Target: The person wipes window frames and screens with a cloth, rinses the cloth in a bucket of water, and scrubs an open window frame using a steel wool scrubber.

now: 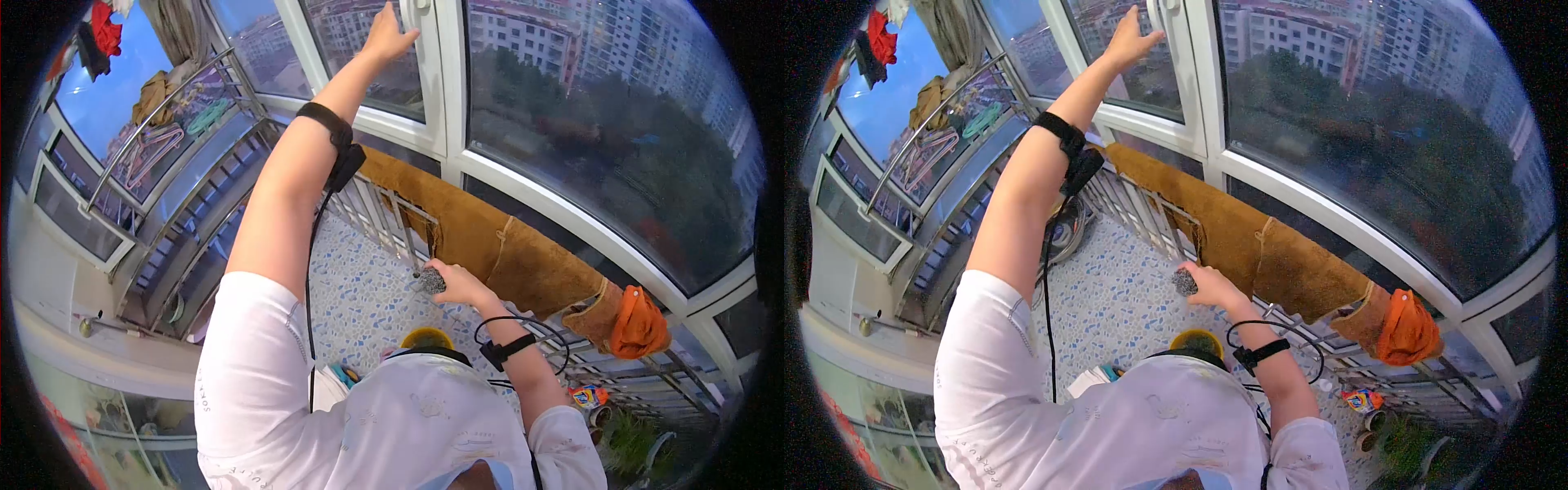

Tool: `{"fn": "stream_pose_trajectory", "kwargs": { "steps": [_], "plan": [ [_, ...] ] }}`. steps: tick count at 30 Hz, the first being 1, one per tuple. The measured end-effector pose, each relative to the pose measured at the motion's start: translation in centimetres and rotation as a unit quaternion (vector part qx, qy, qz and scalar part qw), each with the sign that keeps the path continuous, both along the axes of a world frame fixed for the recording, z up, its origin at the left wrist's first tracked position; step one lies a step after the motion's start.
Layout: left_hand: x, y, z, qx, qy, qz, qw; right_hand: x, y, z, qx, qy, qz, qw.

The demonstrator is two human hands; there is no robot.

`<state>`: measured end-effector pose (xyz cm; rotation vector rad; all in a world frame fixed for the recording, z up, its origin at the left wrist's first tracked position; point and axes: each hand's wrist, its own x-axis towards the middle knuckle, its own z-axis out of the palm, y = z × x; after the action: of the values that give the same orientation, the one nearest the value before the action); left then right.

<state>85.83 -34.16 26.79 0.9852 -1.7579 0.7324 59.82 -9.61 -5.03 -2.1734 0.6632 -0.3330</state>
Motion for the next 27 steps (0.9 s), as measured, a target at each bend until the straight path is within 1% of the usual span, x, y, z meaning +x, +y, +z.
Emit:
{"fn": "stream_pose_trajectory", "kwargs": {
  "steps": [2,3,4,5,6,7,8,9,10,11,12,14,15,17,20,21,22,23,24,25,26,27],
  "plan": [
    [1.5,-2.9,0.9,0.144,0.112,0.049,0.982,-0.5,0.4,2.3,0.011,-0.010,-0.053,0.998],
    [1.3,-3.0,1.6,0.103,0.073,0.082,0.989,-0.6,0.3,2.8,0.008,-0.010,-0.059,0.998],
    [0.7,-3.3,1.8,0.101,0.072,0.076,0.989,-0.7,0.1,3.3,-0.015,-0.037,-0.089,0.995],
    [0.0,-3.6,1.7,0.167,0.130,0.038,0.977,-0.7,-0.1,3.7,-0.037,-0.063,-0.118,0.990],
    [-1.1,-2.7,1.9,0.234,0.186,-0.001,0.954,-0.7,0.0,4.8,-0.037,-0.063,-0.125,0.989],
    [-0.3,-4.8,1.5,0.188,0.212,-0.099,0.954,-0.7,0.0,6.4,-0.037,-0.094,-0.146,0.984],
    [0.4,-7.0,1.2,0.192,0.211,-0.106,0.953,-0.7,-0.1,7.5,-0.038,-0.124,-0.167,0.977],
    [0.1,-7.5,1.4,0.224,0.271,-0.180,0.919,-0.7,-0.3,7.9,-0.074,-0.148,-0.174,0.971],
    [-0.1,-7.9,1.7,0.253,0.328,-0.251,0.875,-0.6,-0.4,8.6,-0.074,-0.146,-0.183,0.969],
    [-0.2,-8.2,1.6,0.251,0.360,-0.256,0.861,-0.5,-0.4,9.4,-0.079,-0.161,-0.182,0.967],
    [-0.3,-8.2,1.4,0.253,0.359,-0.264,0.859,-0.3,-0.6,10.1,-0.084,-0.175,-0.179,0.964],
    [-0.5,-8.3,0.8,0.295,0.327,-0.229,0.868,0.4,-0.7,11.5,-0.079,-0.178,-0.189,0.963],
    [-0.5,-8.2,0.7,0.300,0.327,-0.235,0.865,0.7,-0.5,12.2,-0.082,-0.177,-0.191,0.962],
    [-0.3,-8.3,1.2,0.270,0.243,-0.241,0.900,1.4,-0.3,13.3,-0.084,-0.171,-0.201,0.961],
    [-0.8,-6.0,1.9,0.293,0.257,-0.241,0.889,2.4,0.4,14.5,-0.098,-0.182,-0.225,0.952],
    [-1.0,-6.2,1.7,0.155,0.212,-0.304,0.916,2.5,0.7,15.0,-0.089,-0.185,-0.232,0.951],
    [0.0,-7.5,1.6,0.153,0.212,-0.310,0.914,2.7,0.9,15.3,-0.083,-0.188,-0.239,0.949],
    [1.5,-8.7,1.8,0.098,0.121,-0.267,0.951,2.7,1.0,15.2,-0.087,-0.186,-0.243,0.948],
    [2.3,-9.8,2.3,0.038,0.028,-0.219,0.975,2.6,1.0,15.1,-0.091,-0.174,-0.251,0.948],
    [2.0,-8.9,3.1,-0.036,0.007,-0.228,0.973,2.6,1.1,15.0,-0.091,-0.164,-0.259,0.948],
    [2.8,-7.7,4.4,-0.037,0.005,-0.231,0.972,2.7,1.2,14.7,-0.093,-0.166,-0.262,0.946],
    [4.3,-6.1,6.0,0.086,-0.044,-0.096,0.991,2.5,1.4,14.3,-0.095,-0.169,-0.268,0.944]
  ]
}}
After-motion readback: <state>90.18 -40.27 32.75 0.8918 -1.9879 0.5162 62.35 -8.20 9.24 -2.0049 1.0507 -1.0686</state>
